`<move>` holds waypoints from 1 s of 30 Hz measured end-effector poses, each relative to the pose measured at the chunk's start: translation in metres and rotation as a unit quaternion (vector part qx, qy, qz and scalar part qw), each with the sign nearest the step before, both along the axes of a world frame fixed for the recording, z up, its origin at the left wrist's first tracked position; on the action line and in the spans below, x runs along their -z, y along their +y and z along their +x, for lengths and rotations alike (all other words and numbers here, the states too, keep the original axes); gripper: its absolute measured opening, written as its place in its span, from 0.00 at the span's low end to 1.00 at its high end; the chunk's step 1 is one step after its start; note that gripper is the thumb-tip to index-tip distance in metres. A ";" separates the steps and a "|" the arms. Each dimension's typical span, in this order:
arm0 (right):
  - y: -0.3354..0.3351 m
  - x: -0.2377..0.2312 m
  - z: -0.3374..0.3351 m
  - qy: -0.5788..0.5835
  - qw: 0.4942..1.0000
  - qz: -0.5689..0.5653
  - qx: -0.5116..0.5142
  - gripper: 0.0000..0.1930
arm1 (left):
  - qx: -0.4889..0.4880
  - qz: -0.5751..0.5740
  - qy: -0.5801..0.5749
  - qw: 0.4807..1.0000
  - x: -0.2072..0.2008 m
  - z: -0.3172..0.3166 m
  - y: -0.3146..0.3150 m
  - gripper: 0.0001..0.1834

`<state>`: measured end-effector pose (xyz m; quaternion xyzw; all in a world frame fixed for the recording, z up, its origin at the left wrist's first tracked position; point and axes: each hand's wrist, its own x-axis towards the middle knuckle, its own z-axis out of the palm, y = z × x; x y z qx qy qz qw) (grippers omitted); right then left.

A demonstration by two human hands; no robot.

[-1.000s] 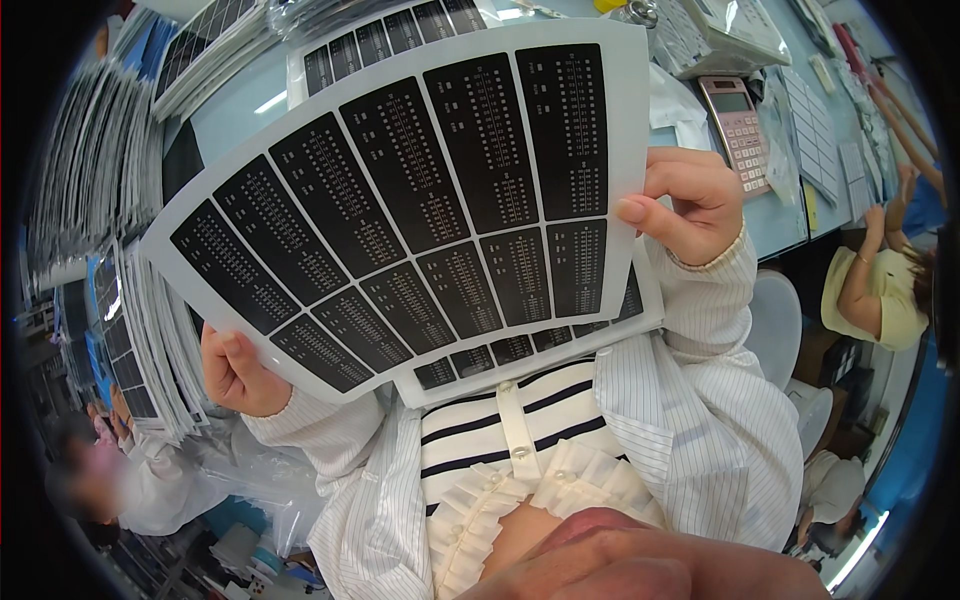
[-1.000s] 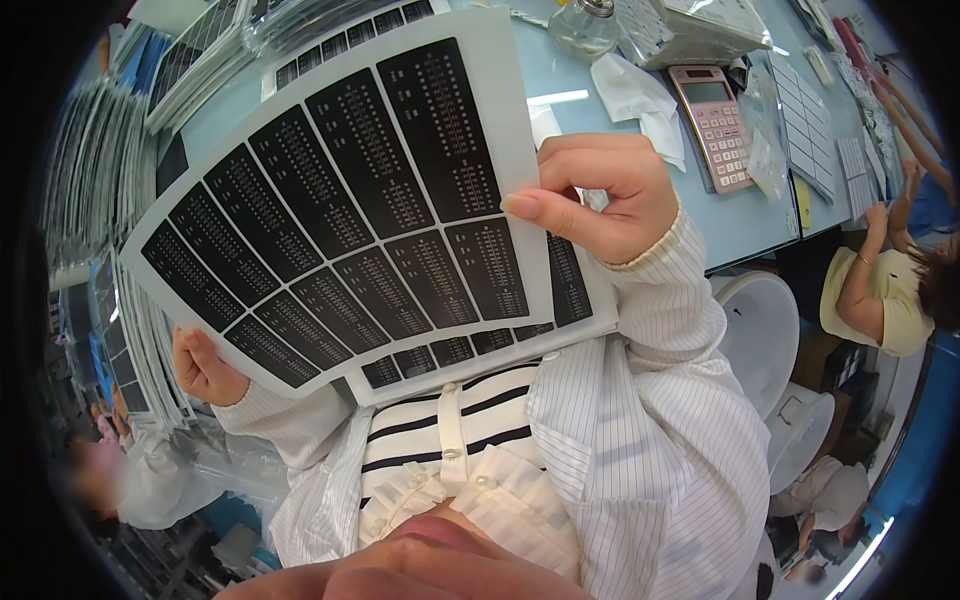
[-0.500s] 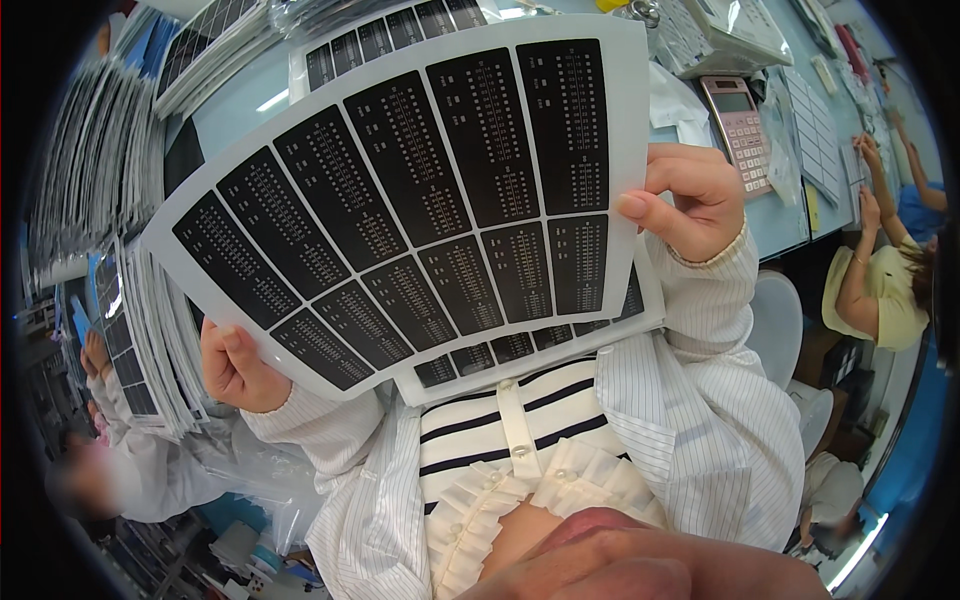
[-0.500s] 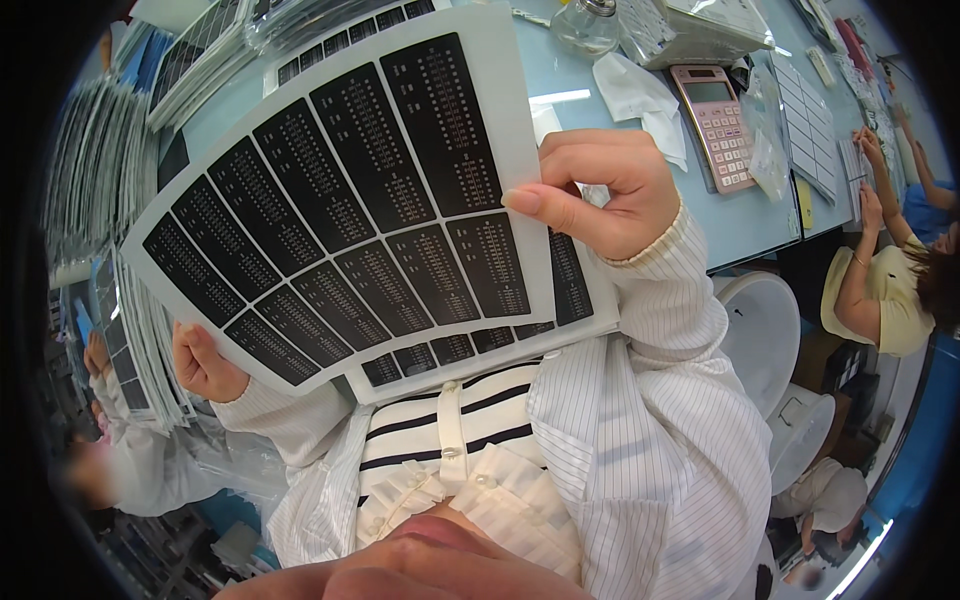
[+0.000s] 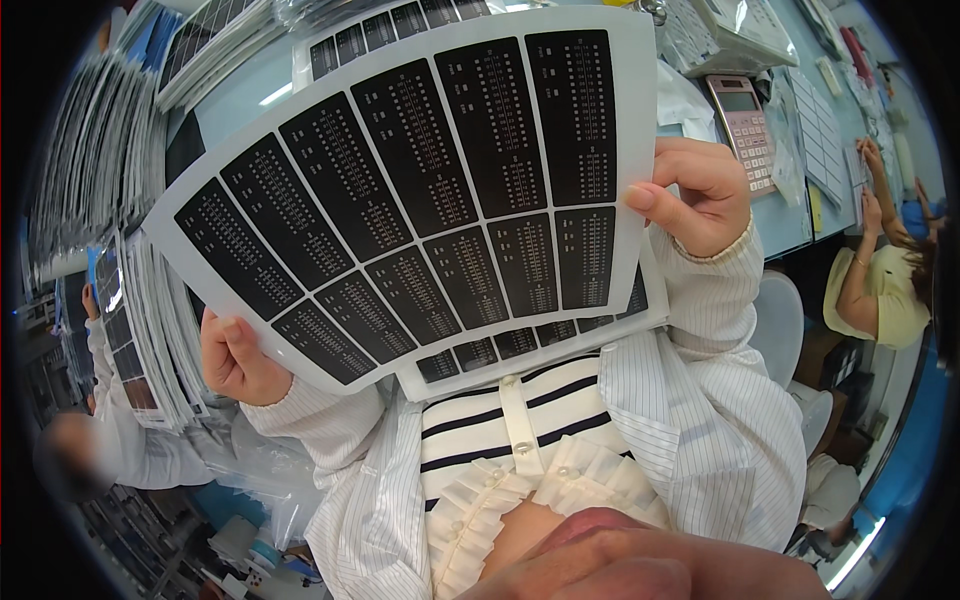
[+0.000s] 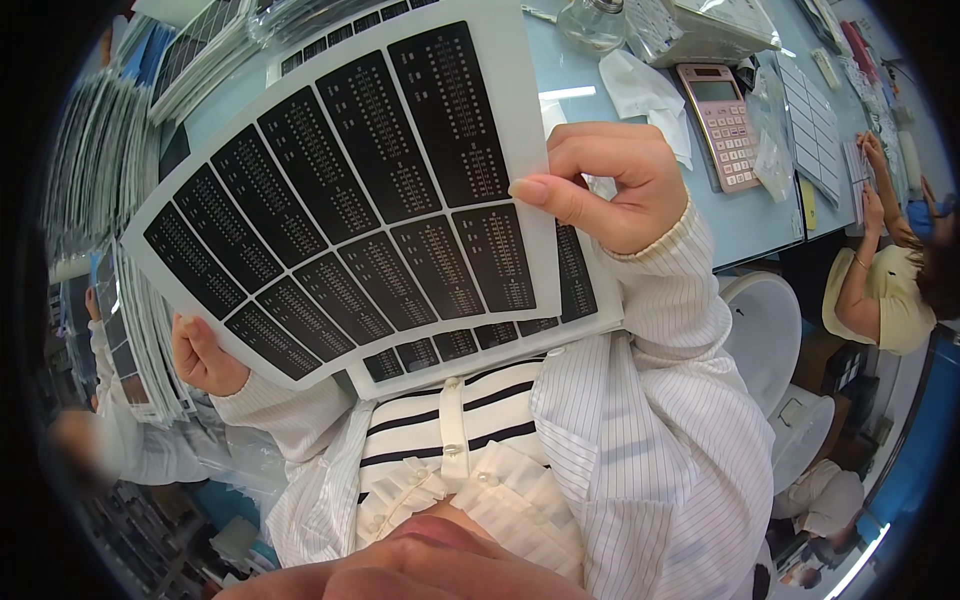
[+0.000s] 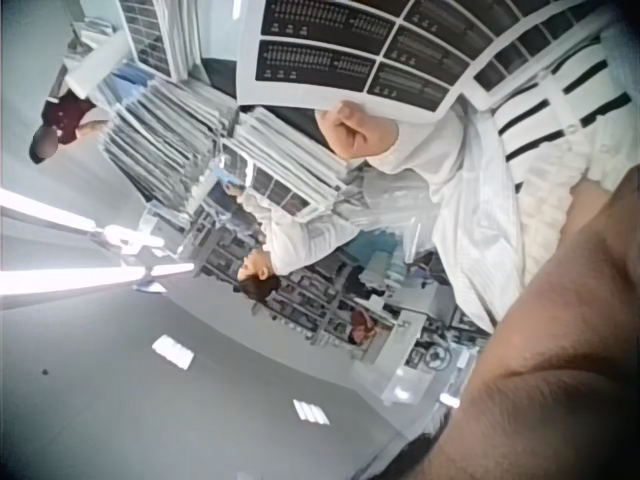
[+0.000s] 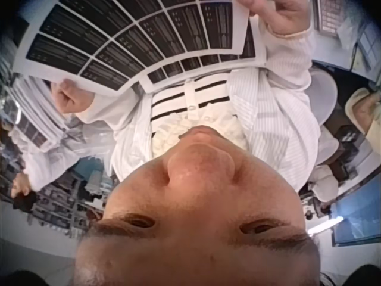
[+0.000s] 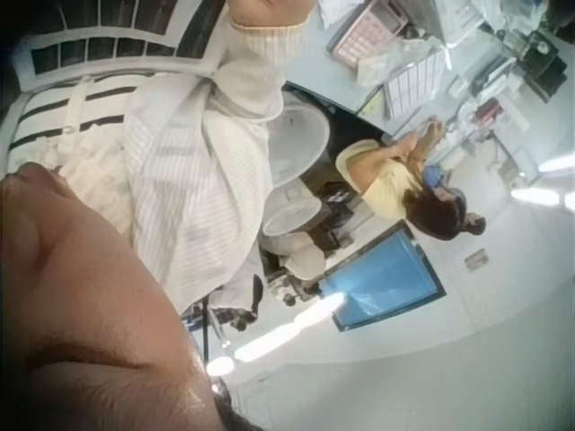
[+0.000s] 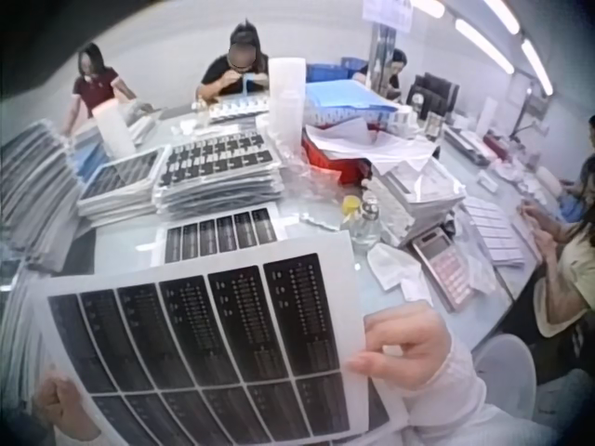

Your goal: Removing protective plastic film from flexible solar panel sheets and inspecting them for defects.

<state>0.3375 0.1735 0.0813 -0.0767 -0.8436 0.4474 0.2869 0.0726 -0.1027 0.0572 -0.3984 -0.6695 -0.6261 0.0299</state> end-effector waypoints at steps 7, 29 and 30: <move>0.009 -0.008 -0.010 0.020 1.000 0.008 0.007 0.09 | -0.017 -0.020 -0.007 1.000 -0.011 -0.001 0.009 0.16; 0.012 -0.052 -0.038 0.062 0.991 0.032 0.109 0.07 | -0.094 0.086 -0.021 0.992 -0.043 -0.024 0.022 0.13; 0.011 -0.052 -0.040 0.075 0.990 0.022 0.119 0.09 | -0.091 0.087 -0.022 0.992 -0.043 -0.025 0.023 0.13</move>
